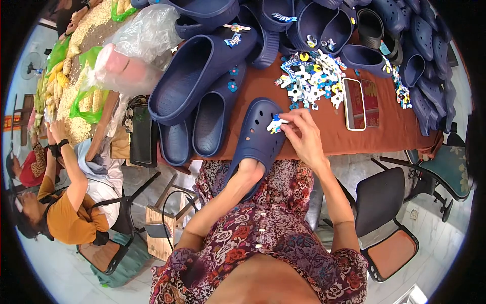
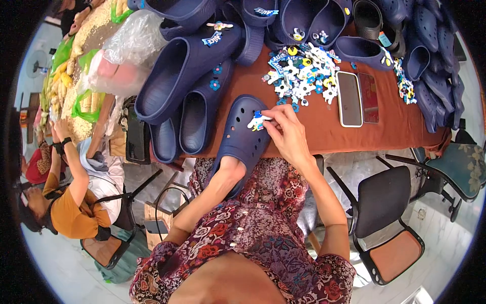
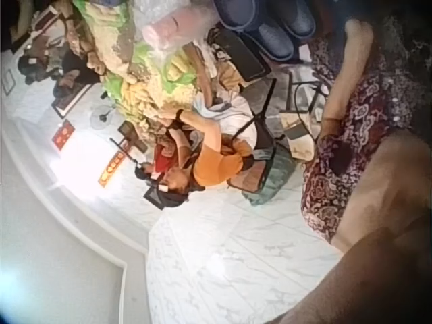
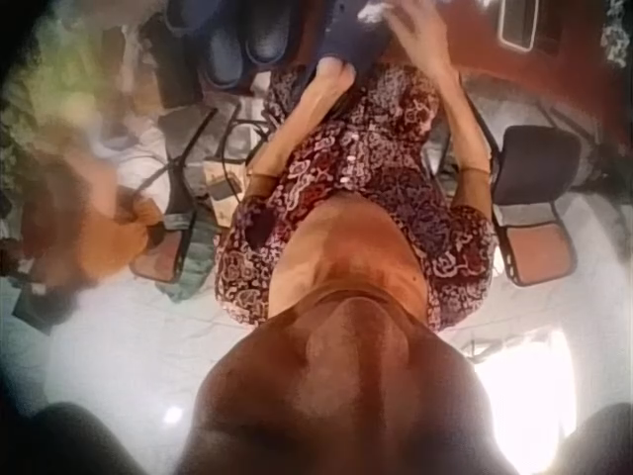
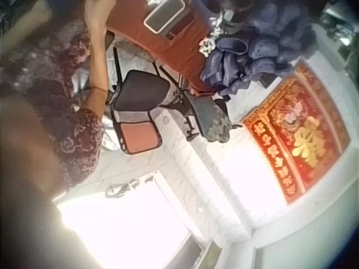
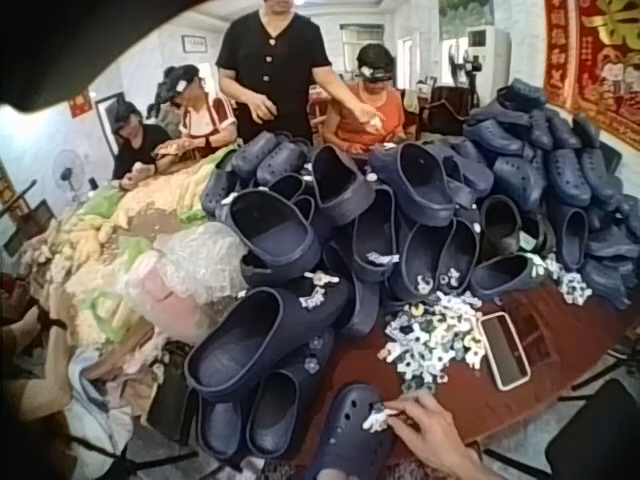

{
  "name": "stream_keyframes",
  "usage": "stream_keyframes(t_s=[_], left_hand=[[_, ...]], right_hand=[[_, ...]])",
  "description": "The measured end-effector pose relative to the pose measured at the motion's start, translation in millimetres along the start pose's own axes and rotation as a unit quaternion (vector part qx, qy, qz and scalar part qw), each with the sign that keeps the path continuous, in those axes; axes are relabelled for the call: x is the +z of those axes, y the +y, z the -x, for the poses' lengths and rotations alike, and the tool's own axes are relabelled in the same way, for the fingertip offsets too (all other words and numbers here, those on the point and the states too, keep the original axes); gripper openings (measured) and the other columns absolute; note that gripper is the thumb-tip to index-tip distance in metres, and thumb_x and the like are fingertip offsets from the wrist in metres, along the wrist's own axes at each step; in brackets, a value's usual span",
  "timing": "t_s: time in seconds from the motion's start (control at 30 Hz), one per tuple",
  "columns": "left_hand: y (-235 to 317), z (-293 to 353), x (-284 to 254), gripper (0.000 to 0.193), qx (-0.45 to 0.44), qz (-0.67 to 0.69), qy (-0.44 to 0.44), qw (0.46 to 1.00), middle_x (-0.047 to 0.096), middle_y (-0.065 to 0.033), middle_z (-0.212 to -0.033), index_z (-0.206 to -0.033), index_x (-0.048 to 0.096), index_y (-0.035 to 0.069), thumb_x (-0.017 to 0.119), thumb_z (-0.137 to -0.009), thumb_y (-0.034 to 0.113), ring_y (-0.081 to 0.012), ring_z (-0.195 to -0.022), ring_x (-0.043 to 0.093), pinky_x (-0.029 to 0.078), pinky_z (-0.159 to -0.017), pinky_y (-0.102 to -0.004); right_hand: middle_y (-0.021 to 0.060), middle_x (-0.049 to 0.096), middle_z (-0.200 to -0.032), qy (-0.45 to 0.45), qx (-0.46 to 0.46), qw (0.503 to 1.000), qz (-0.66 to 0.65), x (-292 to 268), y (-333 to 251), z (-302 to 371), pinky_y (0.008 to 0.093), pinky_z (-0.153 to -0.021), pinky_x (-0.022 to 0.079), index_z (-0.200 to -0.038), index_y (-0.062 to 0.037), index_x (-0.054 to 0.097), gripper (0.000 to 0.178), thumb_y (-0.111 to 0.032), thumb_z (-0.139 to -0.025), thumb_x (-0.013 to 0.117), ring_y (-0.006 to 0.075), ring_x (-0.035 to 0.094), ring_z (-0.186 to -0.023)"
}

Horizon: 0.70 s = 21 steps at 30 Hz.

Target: Attaching decorative charms and labels to blue foam clogs at a work table.

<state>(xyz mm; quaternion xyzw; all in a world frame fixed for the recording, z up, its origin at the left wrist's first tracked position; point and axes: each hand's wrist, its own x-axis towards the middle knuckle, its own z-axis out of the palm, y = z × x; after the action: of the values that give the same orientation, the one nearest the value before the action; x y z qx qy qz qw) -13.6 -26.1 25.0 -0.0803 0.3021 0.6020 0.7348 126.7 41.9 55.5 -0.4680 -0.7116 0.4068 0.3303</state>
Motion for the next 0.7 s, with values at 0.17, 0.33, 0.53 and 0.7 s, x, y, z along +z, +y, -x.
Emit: stream_keyframes(t_s=[0.17, 0.33, 0.53, 0.7], left_hand=[[-5, 0, -11, 0.051, 0.015, -0.044, -0.031, 0.998, 0.048, -0.0118, -0.143, -0.144, 0.039, 0.005, 0.034, -0.105, 0.038, -0.0237, -0.128, 0.05, 0.038, -0.112, -0.0413], [-9, 2, -16, 0.051, 0.022, -0.07, -0.027, 0.997, 0.048, -0.0118, -0.143, -0.144, 0.039, 0.005, 0.035, -0.105, 0.038, -0.0235, -0.127, 0.05, 0.039, -0.111, -0.0413], [-11, 6, -21, 0.052, 0.035, -0.107, -0.026, 0.993, 0.048, -0.0119, -0.143, -0.144, 0.039, 0.005, 0.036, -0.105, 0.039, -0.0233, -0.127, 0.051, 0.039, -0.11, -0.0413], [-11, 8, -24, 0.052, 0.044, -0.131, -0.024, 0.99, 0.048, -0.0119, -0.143, -0.144, 0.039, 0.005, 0.036, -0.105, 0.039, -0.0231, -0.127, 0.051, 0.04, -0.109, -0.0413]], right_hand=[[0.0022, 0.062, -0.094, -0.021, 0.027, 0.999, -0.021, -6, 6, -1, 0.0231, -0.073, 0.05, -0.116, -0.004, 0.063, 0.029, -0.002, -0.087, 0.069, 0.0082, 0.059, -0.081], [0.002, 0.061, -0.083, 0.018, 0.049, 0.99, -0.134, -3, 9, -1, 0.0248, -0.071, 0.05, -0.115, -0.0051, 0.063, 0.031, -0.004, -0.084, 0.071, 0.0096, 0.059, -0.077], [0.0027, 0.06, -0.086, -0.003, 0.022, 0.995, -0.098, -10, -2, 0, 0.0267, -0.072, 0.05, -0.119, -0.0067, 0.063, 0.035, -0.002, -0.085, 0.069, 0.0105, 0.058, -0.077], [0.0057, 0.06, -0.094, -0.014, -0.012, 1.0, -0.022, -13, -3, 2, 0.029, -0.074, 0.051, -0.121, -0.0075, 0.064, 0.037, -0.002, -0.085, 0.07, 0.0136, 0.061, -0.081]])
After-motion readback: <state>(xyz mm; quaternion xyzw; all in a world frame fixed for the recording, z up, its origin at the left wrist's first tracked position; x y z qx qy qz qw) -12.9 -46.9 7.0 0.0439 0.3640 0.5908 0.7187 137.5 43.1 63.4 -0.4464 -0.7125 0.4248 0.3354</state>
